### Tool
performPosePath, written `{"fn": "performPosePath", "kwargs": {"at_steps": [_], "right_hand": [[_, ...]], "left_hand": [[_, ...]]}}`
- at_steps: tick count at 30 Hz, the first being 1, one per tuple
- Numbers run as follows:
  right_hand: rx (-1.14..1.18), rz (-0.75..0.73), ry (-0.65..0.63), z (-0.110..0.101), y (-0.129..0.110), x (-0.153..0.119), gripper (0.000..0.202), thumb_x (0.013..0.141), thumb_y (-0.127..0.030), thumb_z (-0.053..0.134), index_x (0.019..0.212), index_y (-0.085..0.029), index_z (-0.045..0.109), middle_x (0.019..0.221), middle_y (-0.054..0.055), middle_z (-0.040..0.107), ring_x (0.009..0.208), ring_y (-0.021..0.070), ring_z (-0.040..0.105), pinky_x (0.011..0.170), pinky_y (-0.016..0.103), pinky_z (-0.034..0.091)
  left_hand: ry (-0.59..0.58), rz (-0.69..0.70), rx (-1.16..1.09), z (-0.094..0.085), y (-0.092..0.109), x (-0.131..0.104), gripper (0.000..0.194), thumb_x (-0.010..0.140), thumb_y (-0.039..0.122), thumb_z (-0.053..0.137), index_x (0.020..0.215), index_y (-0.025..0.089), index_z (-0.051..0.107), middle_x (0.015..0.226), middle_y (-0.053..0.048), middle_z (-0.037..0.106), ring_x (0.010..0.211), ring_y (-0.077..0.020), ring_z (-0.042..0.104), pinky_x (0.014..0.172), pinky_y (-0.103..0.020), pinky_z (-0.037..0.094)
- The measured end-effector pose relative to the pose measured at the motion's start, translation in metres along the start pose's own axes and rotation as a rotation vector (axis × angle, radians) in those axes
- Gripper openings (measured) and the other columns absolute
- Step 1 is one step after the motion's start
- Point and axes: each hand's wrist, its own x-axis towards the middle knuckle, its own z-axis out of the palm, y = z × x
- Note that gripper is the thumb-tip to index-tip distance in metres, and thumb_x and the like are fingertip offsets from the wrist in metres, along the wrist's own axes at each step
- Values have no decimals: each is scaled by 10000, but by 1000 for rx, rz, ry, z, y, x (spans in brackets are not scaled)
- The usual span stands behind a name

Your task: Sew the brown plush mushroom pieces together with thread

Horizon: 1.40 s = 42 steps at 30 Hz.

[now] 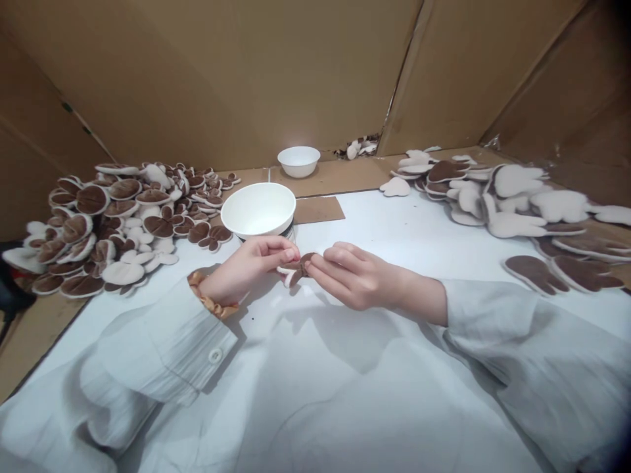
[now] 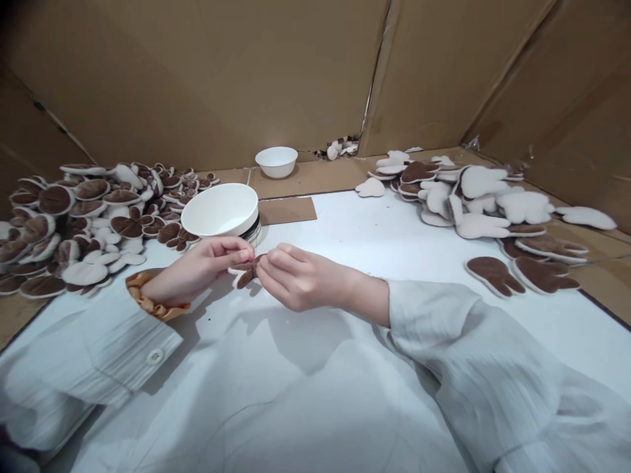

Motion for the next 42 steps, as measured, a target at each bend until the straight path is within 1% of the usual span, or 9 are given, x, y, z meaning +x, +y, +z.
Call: {"fn": "performPosePath", "kwargs": {"at_steps": [3, 7, 11, 17, 23, 28, 32, 35, 42], "right_hand": [[-44, 5, 76, -4, 2, 2, 139, 853, -92, 479, 833, -150, 604, 843, 55, 638, 726, 143, 462, 634, 309, 414], [-41, 96, 97, -3, 2, 1, 132, 853, -106, 481, 867, -169, 596, 804, 43, 651, 712, 149, 460, 616, 317, 405], [10, 229, 65, 4, -1, -2, 117, 854, -141, 488, 913, -174, 583, 832, 56, 653, 733, 166, 464, 621, 333, 390], [37, 367, 36, 6, -4, 2, 124, 861, -158, 470, 854, -142, 592, 728, 75, 617, 742, 185, 445, 652, 337, 389], [-6, 383, 82, 6, -13, 8, 75, 828, -177, 534, 809, -152, 602, 738, 59, 616, 764, 185, 435, 669, 321, 381], [365, 731, 82, 4, -11, 12, 110, 829, -277, 539, 816, -183, 595, 812, 65, 607, 854, 201, 460, 740, 351, 404], [984, 1147, -1, -1, -6, 20, 180, 821, -249, 512, 972, -154, 542, 948, 80, 596, 786, 154, 546, 680, 312, 460], [1368, 1218, -133, -4, -5, 25, 231, 807, -257, 517, 1002, -135, 543, 886, 59, 608, 746, 131, 562, 658, 278, 458], [1253, 1359, -167, -8, -6, 29, 145, 726, -275, 597, 781, -147, 557, 686, -12, 531, 619, 95, 463, 575, 232, 379]], "left_hand": [[-16, -72, -203, 3, -8, 0, 71, 739, 184, 581, 676, 152, 575, 617, 17, 482, 536, -69, 448, 520, -204, 427], [32, -14, -267, 11, -17, -2, 64, 725, 170, 548, 746, 156, 606, 660, -15, 516, 582, -97, 473, 533, -230, 456], [147, 109, -139, 20, -18, -5, 100, 769, 238, 525, 736, 157, 574, 660, -18, 541, 606, -111, 499, 565, -249, 459], [314, 290, 305, 31, -17, -9, 140, 801, 291, 533, 806, 153, 554, 761, -20, 574, 720, -131, 532, 680, -253, 441], [379, 354, 311, 29, -20, -9, 167, 826, 307, 511, 785, 150, 548, 747, -10, 581, 714, -125, 544, 673, -234, 435], [381, 362, 259, 25, -21, -6, 180, 817, 318, 525, 812, 146, 575, 764, -17, 611, 719, -130, 560, 677, -239, 448], [337, 385, 213, 24, -22, -5, 186, 809, 322, 536, 811, 142, 584, 773, -27, 615, 724, -137, 564, 682, -251, 455], [307, 391, 251, 24, -24, -5, 171, 819, 307, 524, 809, 145, 578, 758, -18, 601, 709, -124, 546, 663, -233, 439], [317, 325, 428, 24, -23, -5, 223, 831, 320, 498, 698, 144, 532, 663, 1, 543, 623, -105, 473, 575, -213, 372]]}}
